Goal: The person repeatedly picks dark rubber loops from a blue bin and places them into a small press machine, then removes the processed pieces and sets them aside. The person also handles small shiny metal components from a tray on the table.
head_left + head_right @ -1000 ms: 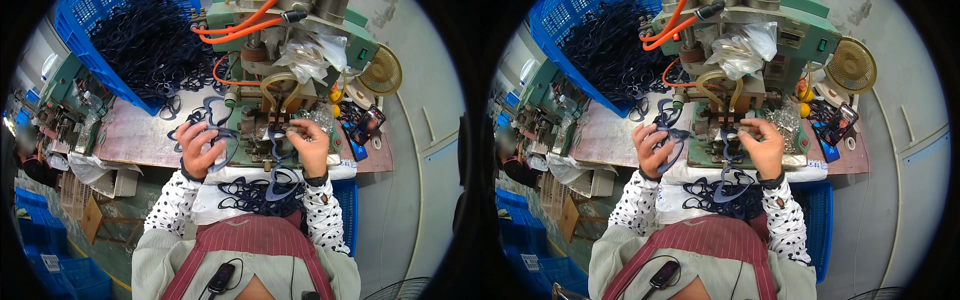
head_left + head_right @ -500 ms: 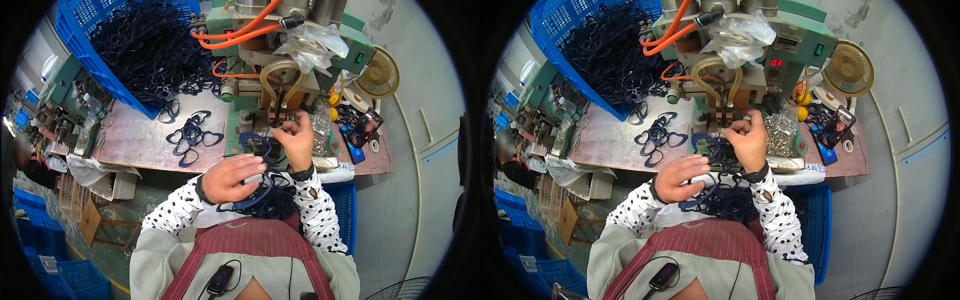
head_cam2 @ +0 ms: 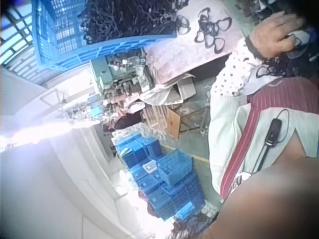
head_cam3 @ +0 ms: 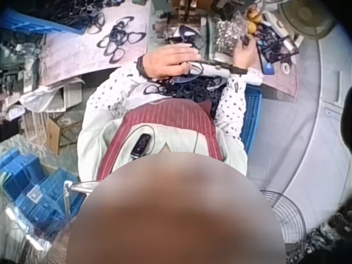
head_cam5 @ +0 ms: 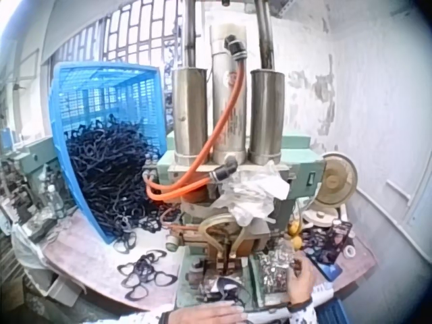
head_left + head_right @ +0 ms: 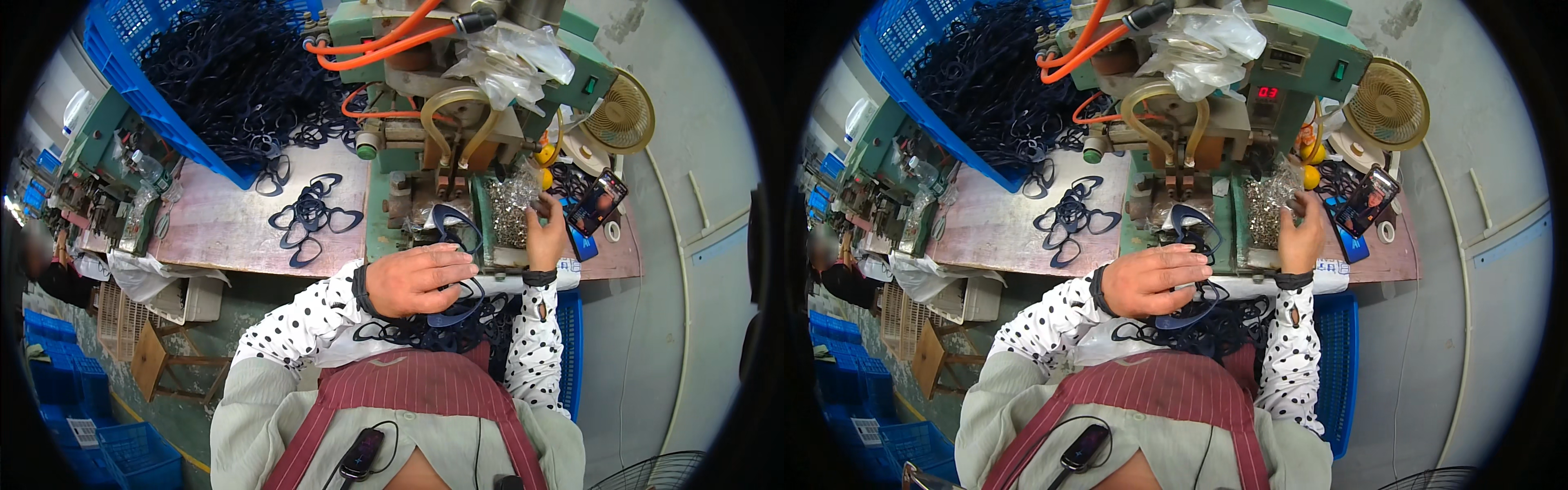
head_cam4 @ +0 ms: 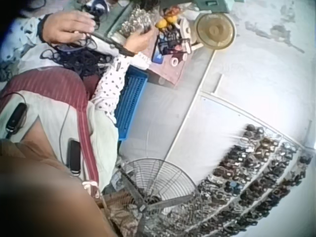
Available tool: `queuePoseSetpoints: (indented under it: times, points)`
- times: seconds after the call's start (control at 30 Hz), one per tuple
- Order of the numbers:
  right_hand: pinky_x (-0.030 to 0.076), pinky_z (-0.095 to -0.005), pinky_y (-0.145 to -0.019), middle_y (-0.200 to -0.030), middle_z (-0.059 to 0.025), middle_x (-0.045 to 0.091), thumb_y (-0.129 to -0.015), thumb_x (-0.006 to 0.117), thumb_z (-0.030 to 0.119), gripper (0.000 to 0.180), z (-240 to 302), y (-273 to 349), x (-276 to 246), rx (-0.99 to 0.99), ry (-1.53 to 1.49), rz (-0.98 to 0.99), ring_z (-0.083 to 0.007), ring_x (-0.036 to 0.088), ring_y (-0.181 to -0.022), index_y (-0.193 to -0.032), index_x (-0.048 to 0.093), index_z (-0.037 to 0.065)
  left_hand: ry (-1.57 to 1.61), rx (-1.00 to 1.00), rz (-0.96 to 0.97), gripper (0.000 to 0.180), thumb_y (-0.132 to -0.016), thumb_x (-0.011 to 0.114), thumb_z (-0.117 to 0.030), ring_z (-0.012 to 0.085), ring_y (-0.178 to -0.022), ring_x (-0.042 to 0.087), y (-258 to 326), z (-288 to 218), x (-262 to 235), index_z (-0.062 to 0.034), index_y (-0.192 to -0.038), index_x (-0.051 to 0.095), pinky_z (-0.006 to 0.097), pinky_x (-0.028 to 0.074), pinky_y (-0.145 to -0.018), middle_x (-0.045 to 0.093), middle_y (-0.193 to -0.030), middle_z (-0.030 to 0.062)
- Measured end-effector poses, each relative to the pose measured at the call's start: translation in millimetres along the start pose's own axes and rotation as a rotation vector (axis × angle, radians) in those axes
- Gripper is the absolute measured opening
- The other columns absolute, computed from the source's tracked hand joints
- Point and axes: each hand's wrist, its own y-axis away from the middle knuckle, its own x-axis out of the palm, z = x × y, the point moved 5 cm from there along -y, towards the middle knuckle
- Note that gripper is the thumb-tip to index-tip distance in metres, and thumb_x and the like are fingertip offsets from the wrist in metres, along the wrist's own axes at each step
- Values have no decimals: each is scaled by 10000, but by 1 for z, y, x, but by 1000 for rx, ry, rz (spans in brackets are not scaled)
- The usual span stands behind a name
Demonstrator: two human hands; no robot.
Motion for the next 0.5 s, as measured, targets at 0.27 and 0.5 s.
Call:
queuePoseSetpoints:
  times: [0.27,0.5]
  points:
    - [458,-426,-828,-966,-121,678,-761,748,200,286,-8,12,7,-217,499,185,-312,617,-948,-1013,679,83,48,-53,-107,262,-768,697,-30,393,-1158,585,2,-2,5,44,-1004,610,543,465,-986,605,-1211,244]
    - [370,-450,-892,-996,-59,643,-711,773,207,149,-15,16,16,-275,497,76,-298,541,-1026,-793,704,104,-20,-137,-55,312,-782,655,-52,368,-1213,542,11,-8,6,-42,-1093,630,540,375,-1070,571,-1293,191]
